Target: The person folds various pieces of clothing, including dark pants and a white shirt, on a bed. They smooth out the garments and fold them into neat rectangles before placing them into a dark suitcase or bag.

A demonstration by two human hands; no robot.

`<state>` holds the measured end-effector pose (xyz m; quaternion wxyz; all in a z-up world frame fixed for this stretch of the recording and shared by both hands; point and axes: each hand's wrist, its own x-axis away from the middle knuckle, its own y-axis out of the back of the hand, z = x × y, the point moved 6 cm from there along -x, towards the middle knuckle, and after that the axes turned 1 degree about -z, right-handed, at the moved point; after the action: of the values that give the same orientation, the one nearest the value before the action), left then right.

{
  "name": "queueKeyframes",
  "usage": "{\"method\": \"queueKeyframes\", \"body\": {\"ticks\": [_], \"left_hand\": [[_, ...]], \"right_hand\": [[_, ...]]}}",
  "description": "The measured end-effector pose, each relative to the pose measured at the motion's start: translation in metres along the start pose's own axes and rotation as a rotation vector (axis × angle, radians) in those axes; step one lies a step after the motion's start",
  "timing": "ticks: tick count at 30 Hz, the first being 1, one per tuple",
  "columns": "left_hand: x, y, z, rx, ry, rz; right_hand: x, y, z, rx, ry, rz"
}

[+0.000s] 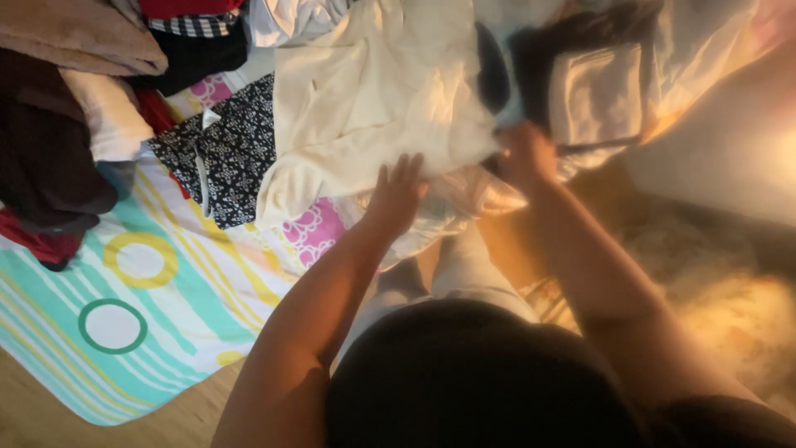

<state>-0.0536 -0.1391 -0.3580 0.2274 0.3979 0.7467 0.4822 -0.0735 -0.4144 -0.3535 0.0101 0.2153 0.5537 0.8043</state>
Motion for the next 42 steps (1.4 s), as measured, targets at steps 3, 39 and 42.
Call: {"method": "queueKeyframes", "body": {"ticks": [3, 39, 42], "left_hand": [[-0.005, 0.002, 0.003, 0.052, 0.063, 0.092], [0.192, 0.113, 0.222, 0.049, 1.104, -0.109], [0.224, 0.209, 0.197, -0.009, 1.278, -0.496]], "right_hand": [[-0.007, 0.028, -0.002, 0.415, -0.103, 0.142], [-0.14, -0.05, 0.433, -0.171, 0.832, 0.38], [-0.102, 0.012, 0.47, -0.954, 0.953, 0.272]]}}
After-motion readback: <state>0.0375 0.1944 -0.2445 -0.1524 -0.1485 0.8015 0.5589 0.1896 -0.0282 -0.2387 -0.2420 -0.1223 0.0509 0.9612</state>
